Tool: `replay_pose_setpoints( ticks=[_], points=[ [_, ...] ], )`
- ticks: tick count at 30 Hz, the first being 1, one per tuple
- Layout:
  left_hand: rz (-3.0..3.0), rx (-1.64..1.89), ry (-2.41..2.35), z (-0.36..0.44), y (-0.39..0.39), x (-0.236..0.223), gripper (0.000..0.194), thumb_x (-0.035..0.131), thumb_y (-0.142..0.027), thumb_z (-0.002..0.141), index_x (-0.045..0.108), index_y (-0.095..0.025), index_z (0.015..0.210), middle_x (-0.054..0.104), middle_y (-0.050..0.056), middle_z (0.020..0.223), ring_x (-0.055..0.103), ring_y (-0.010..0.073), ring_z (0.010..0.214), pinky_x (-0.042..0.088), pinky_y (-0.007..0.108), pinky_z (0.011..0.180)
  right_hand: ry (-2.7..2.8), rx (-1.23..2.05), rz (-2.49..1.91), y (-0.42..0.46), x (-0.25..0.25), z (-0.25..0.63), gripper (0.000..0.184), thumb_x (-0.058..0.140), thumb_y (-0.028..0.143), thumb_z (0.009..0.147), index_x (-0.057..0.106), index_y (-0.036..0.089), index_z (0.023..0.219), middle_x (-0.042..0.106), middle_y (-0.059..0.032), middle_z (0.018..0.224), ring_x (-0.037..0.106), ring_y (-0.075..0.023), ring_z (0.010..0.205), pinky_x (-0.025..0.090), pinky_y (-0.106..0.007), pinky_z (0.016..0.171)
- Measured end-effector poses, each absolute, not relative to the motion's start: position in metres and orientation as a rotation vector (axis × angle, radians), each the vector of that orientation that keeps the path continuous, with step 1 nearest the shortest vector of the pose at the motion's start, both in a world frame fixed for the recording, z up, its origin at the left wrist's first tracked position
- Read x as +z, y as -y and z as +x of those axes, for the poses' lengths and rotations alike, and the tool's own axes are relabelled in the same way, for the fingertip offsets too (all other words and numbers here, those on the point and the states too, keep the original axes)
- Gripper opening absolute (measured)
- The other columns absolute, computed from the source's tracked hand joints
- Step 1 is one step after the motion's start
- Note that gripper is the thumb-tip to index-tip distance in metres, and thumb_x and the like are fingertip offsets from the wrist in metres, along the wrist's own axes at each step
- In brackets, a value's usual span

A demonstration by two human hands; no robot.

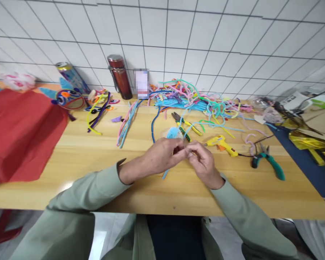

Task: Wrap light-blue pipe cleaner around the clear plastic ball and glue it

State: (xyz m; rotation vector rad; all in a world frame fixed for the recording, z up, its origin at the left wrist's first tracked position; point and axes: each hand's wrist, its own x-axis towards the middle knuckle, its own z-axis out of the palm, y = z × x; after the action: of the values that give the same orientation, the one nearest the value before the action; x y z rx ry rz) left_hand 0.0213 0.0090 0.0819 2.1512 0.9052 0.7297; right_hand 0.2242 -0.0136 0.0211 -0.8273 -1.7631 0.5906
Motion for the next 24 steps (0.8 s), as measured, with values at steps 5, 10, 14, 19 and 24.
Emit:
replay_pose_setpoints(
  ticks=[5,10,14,19,24],
  points=[
    [2.07,0.657,-0.858,0.018,-0.013,0.085,0.033,0.049,-0.033,0.105,0.056,-0.018,0.076,0.051,-0.004,0.068,0.047,0.0116,0.066,0.036,0.026,0.065,1.781,0.443,-0.817,0.012,0.023,0.226,0.012,0.067,0.015,0.101,0.072,0.025,0.106,0.074,-0.0016,0.092,0.069,-0.0179,0.081,0.055,-0.031,0.075],
    [1.904,0.612,-0.771,0.018,-0.014,0.083,0.032,0.048,-0.036,0.1,0.06,-0.019,0.075,0.06,0.0,0.075,0.056,0.0143,0.074,0.043,0.027,0.071,1.757,0.37,-0.777,0.008,0.024,0.228,0.017,0.071,0.011,0.097,0.076,0.027,0.099,0.076,0.0002,0.086,0.072,-0.0168,0.076,0.057,-0.03,0.072],
    [1.796,0.669,-0.711,0.02,-0.013,0.079,0.028,0.052,-0.033,0.095,0.058,-0.02,0.072,0.058,0.0,0.071,0.054,0.0148,0.072,0.044,0.027,0.071,1.736,0.426,-0.79,0.009,0.022,0.228,0.016,0.071,0.013,0.098,0.078,0.027,0.098,0.079,-0.0007,0.085,0.075,-0.0188,0.077,0.059,-0.033,0.072],
    [1.711,0.7,-0.731,0.024,-0.008,0.072,0.033,0.054,-0.04,0.096,0.058,-0.019,0.071,0.056,0.0,0.07,0.05,0.0142,0.069,0.041,0.027,0.066,1.737,0.453,-0.8,0.009,0.015,0.231,0.012,0.071,0.017,0.099,0.078,0.026,0.097,0.079,-0.002,0.084,0.073,-0.0196,0.073,0.058,-0.035,0.07],
    [1.659,0.739,-0.745,0.026,-0.007,0.06,0.023,0.056,-0.031,0.091,0.057,-0.02,0.072,0.054,-0.002,0.069,0.048,0.0127,0.067,0.039,0.026,0.064,1.733,0.515,-0.833,0.009,0.006,0.236,0.012,0.072,0.019,0.098,0.081,0.027,0.101,0.08,-0.0025,0.088,0.075,-0.0201,0.078,0.059,-0.035,0.074]
  ],
)
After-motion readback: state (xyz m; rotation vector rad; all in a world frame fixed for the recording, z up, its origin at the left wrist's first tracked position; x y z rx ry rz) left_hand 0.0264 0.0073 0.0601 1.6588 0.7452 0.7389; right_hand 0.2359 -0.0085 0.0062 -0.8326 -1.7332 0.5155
